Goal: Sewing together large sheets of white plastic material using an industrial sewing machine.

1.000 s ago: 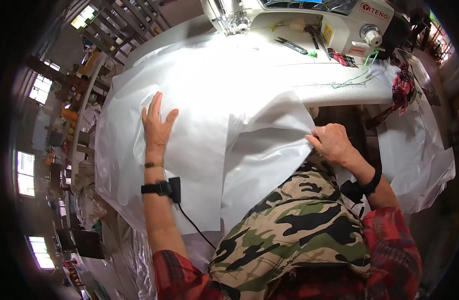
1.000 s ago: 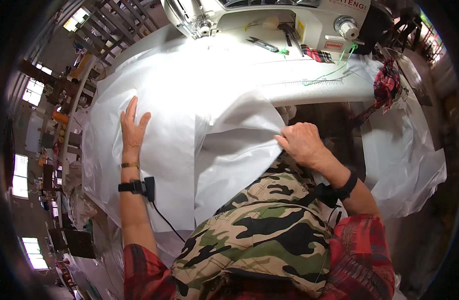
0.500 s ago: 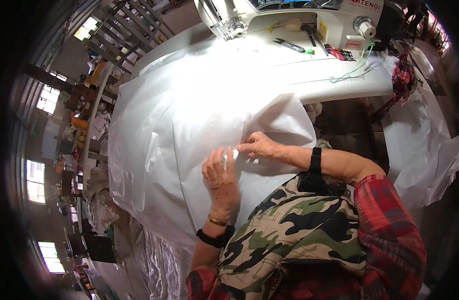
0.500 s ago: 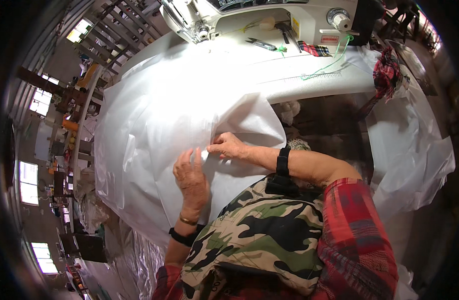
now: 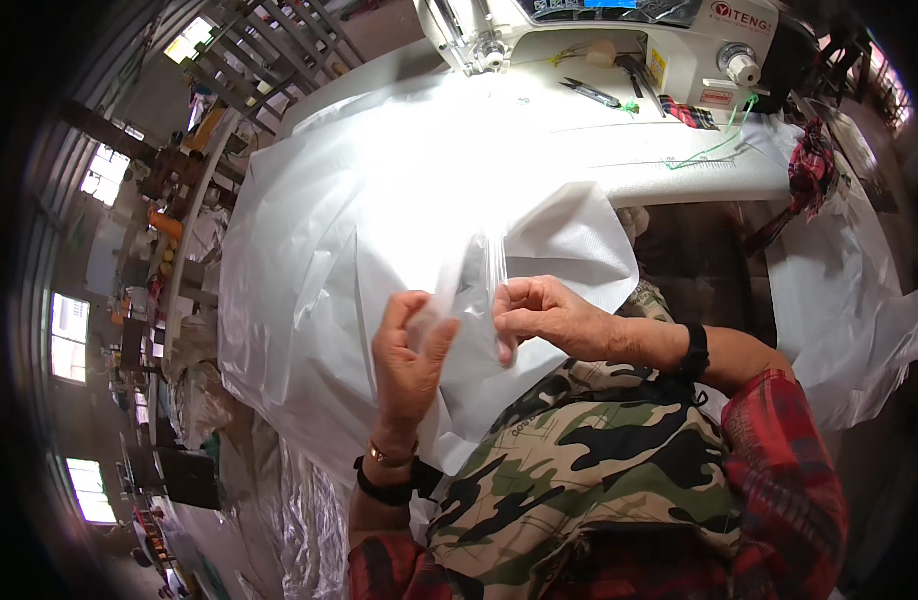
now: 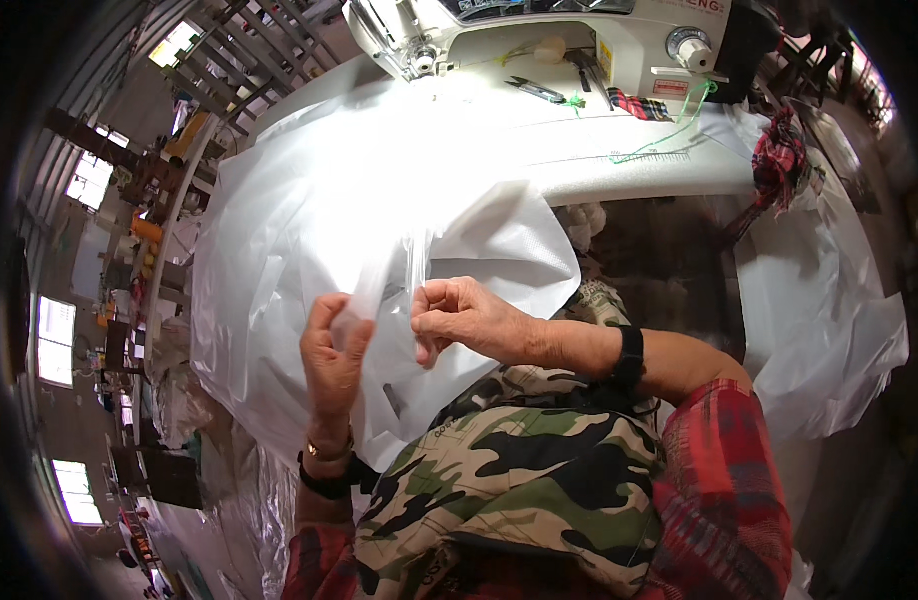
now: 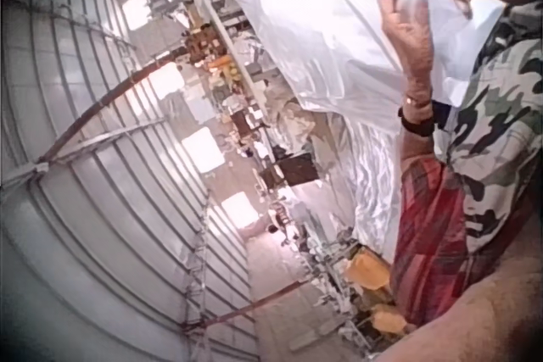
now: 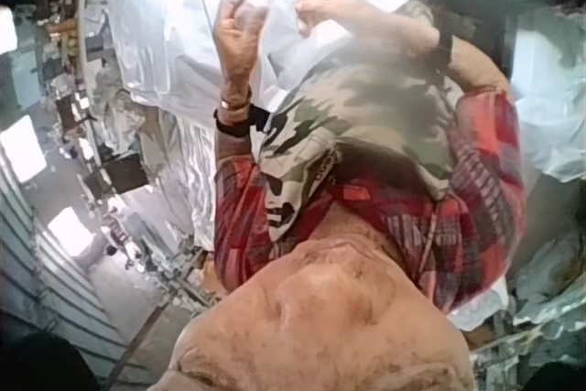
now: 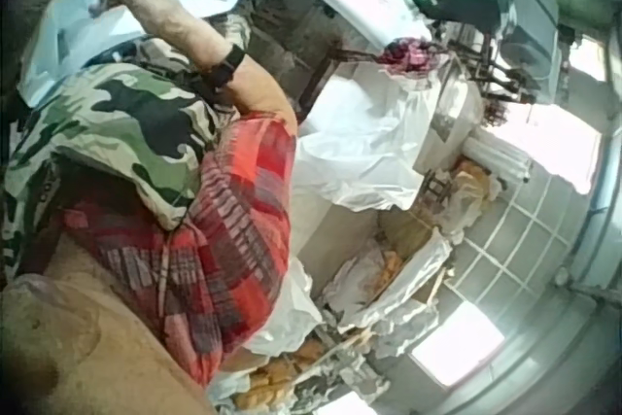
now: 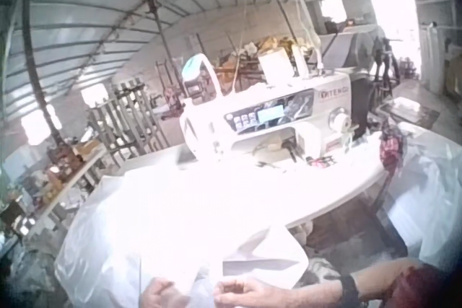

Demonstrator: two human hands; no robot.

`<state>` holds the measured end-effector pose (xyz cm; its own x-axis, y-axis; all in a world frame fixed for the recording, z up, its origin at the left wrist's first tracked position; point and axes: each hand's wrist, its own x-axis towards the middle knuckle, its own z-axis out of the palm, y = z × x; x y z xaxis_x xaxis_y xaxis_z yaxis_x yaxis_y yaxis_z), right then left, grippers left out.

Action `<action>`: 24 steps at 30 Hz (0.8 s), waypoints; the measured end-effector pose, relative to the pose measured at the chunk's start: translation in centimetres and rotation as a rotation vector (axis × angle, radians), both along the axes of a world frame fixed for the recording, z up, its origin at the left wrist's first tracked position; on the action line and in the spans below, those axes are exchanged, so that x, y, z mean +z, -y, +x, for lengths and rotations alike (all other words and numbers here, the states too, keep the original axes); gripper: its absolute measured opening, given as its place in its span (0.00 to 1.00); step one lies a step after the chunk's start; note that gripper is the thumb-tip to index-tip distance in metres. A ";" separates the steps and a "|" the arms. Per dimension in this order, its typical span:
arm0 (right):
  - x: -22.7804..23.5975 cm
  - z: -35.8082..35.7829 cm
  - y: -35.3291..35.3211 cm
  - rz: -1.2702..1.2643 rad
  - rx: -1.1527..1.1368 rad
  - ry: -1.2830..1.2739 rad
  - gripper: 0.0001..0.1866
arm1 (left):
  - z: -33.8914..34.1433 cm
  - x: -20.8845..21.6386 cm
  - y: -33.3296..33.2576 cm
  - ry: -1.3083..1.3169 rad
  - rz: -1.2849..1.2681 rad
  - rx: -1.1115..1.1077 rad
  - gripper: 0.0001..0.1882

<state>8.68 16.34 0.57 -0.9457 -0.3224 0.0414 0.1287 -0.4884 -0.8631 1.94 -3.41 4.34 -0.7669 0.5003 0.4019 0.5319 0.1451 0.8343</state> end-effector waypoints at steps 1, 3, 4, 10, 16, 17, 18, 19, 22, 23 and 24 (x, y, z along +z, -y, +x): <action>0.3 0.3 0.1 -0.023 -0.048 -0.004 0.08 | 0.8 0.6 -0.6 0.015 -0.052 -0.013 0.08; 1.4 1.0 0.4 -0.046 -0.089 0.000 0.08 | 1.1 0.0 -0.2 0.005 -0.196 -0.027 0.06; 2.4 1.5 0.3 0.056 -0.098 -0.037 0.08 | 1.1 -0.3 -0.3 -0.011 -0.339 -0.052 0.04; 1.4 1.4 0.2 0.481 0.052 0.014 0.13 | 1.4 -2.0 -0.8 0.126 -0.344 -0.169 0.05; 1.7 1.2 1.2 0.615 0.091 -0.118 0.13 | 0.9 -3.4 0.2 0.524 -0.193 -0.220 0.08; 1.9 1.2 1.4 0.599 0.115 -0.092 0.13 | 0.9 -3.3 0.2 0.551 -0.170 -0.213 0.08; 2.0 1.1 1.7 0.584 0.140 -0.068 0.13 | 0.9 -3.3 0.3 0.576 -0.144 -0.204 0.09; 1.4 0.8 2.0 0.625 0.204 -0.093 0.13 | 0.8 -3.4 0.3 0.577 -0.145 -0.204 0.09; 1.2 0.8 3.0 0.865 0.239 -0.345 0.15 | 0.7 -3.7 0.5 0.685 -0.037 -0.137 0.08; 1.2 0.9 3.4 0.841 0.242 -0.327 0.17 | 0.8 -3.7 0.5 0.716 -0.001 -0.126 0.08; 0.9 0.9 3.6 0.841 0.237 -0.321 0.17 | 0.7 -3.8 0.2 0.748 0.035 -0.123 0.08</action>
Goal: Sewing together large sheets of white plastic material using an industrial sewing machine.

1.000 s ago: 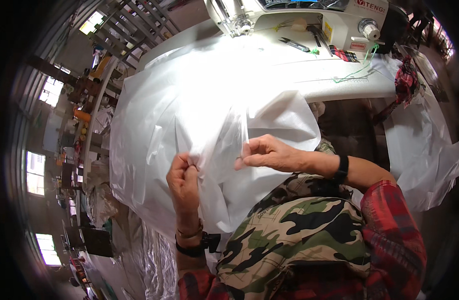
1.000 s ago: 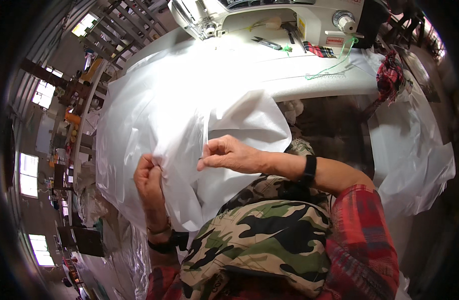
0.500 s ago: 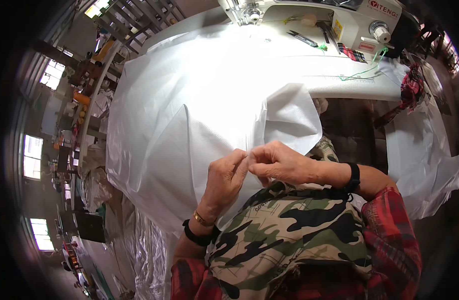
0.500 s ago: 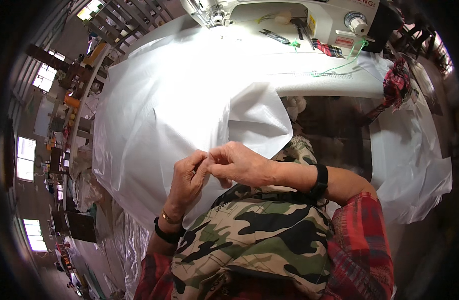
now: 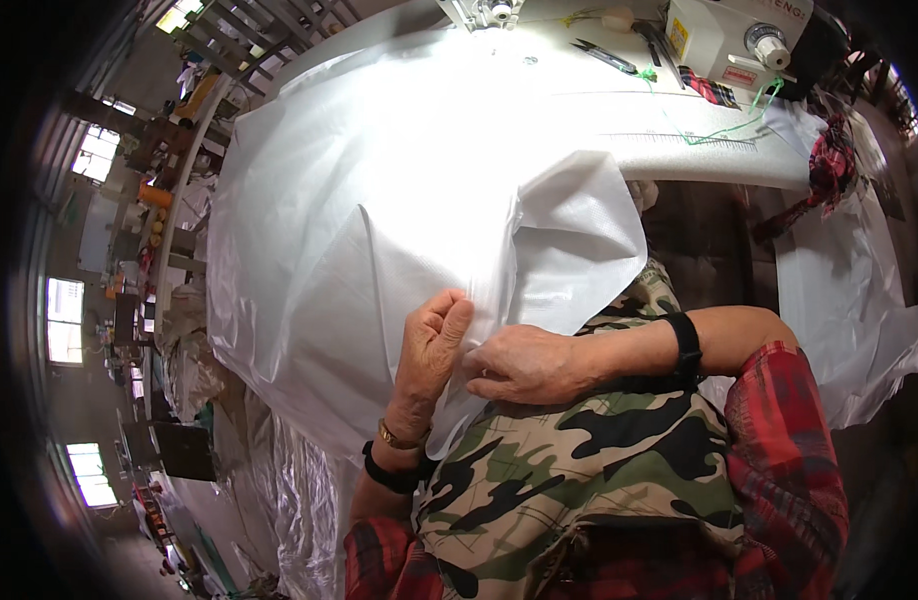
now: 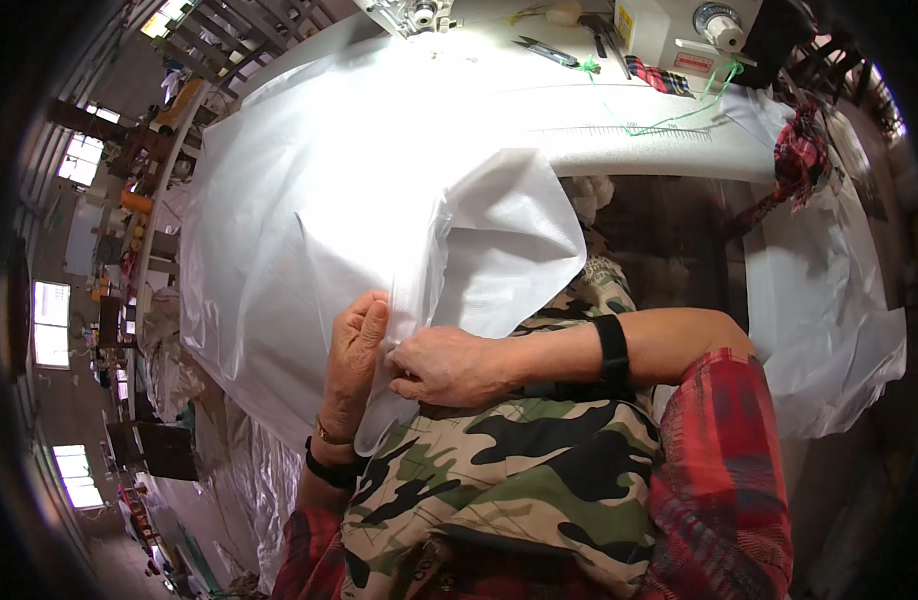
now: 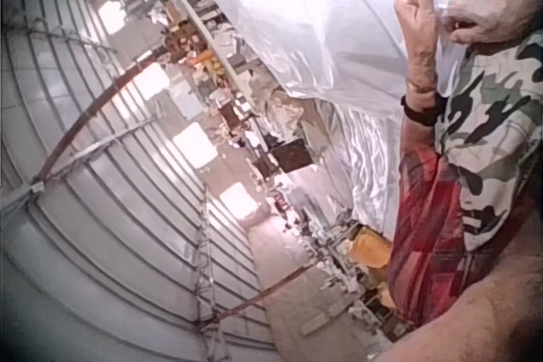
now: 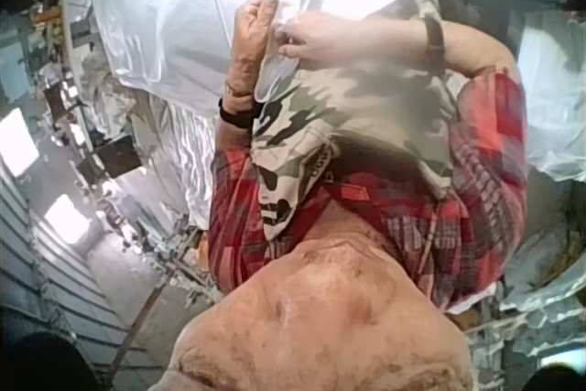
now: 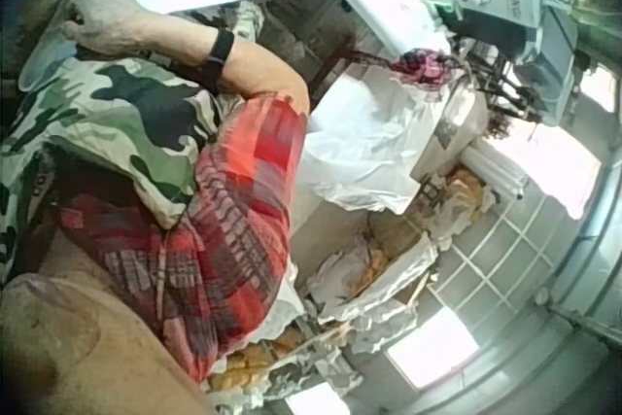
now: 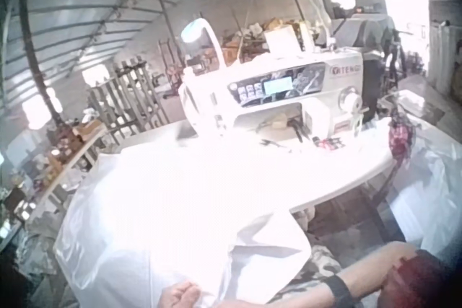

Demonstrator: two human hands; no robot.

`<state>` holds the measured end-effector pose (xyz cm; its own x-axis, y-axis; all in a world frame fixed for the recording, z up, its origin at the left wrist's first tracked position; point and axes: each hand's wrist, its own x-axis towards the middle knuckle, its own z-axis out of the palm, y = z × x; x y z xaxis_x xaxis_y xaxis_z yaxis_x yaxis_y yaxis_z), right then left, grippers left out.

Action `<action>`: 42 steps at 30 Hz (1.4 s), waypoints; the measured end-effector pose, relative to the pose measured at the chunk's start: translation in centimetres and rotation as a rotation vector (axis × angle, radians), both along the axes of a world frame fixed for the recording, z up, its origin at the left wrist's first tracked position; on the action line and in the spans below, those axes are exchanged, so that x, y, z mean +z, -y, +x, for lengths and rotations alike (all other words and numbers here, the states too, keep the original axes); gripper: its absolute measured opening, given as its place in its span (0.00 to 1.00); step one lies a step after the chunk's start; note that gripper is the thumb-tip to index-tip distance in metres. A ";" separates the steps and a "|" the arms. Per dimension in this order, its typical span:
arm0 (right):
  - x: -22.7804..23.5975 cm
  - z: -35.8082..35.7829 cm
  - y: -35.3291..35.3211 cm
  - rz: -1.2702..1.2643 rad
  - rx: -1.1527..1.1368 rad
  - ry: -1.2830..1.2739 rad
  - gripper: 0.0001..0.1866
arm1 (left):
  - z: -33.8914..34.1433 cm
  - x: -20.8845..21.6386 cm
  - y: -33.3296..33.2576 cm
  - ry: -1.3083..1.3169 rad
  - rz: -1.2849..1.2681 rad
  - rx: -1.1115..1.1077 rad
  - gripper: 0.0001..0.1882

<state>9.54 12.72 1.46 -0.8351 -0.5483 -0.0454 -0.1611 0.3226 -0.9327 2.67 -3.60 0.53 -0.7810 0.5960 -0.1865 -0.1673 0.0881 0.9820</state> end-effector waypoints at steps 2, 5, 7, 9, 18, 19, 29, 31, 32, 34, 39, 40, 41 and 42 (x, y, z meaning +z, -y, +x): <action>-0.9 -0.1 0.3 -0.001 -0.005 -0.084 0.15 | -0.1 0.6 -0.6 -0.006 -0.036 -0.025 0.08; -0.2 -0.8 0.2 0.154 0.134 -0.139 0.15 | -0.7 0.5 0.1 -0.041 -0.059 -0.018 0.08; 3.0 -1.5 -1.5 0.228 0.101 -0.182 0.13 | -1.0 1.2 0.6 -0.087 -0.050 0.058 0.07; 1.0 -3.7 -3.1 -0.195 -0.533 -0.471 0.15 | -1.7 2.7 1.5 -0.153 -0.090 0.092 0.07; -6.2 -12.4 2.5 -0.260 -1.171 -0.554 0.13 | -3.0 9.6 0.4 -0.593 -0.278 0.091 0.06; -6.5 -10.8 5.2 -0.314 -0.733 -0.445 0.14 | -2.7 9.5 1.0 -0.581 -0.290 0.085 0.06; -3.8 -5.6 -0.3 0.394 0.017 -0.310 0.08 | -0.7 5.3 0.2 -0.639 -0.279 -0.020 0.06; -2.7 -3.2 -4.7 0.177 -0.386 -0.589 0.07 | -0.3 4.9 -0.2 -0.625 -0.264 -0.015 0.06; -2.2 -2.2 -6.2 0.139 -0.602 -0.691 0.07 | 0.0 4.8 -0.3 -0.625 -0.259 -0.022 0.07; -1.9 -0.4 -9.4 0.278 -0.955 -0.946 0.09 | 0.2 4.0 -0.2 -0.615 -0.248 0.008 0.07; -6.2 3.8 -12.3 0.443 -1.226 -0.384 0.12 | 0.6 3.4 -1.0 -0.479 -0.143 0.000 0.09; -6.9 4.3 -12.3 0.360 -1.165 -0.150 0.13 | 0.6 3.4 -1.1 -0.472 -0.144 0.009 0.09; -7.2 4.7 -12.0 0.410 -1.124 -0.220 0.15 | 0.6 3.6 -1.1 -0.456 -0.140 -0.024 0.09; -6.6 4.7 -11.5 0.410 -1.113 -0.220 0.15 | 0.4 3.7 -1.1 -0.442 -0.135 -0.056 0.08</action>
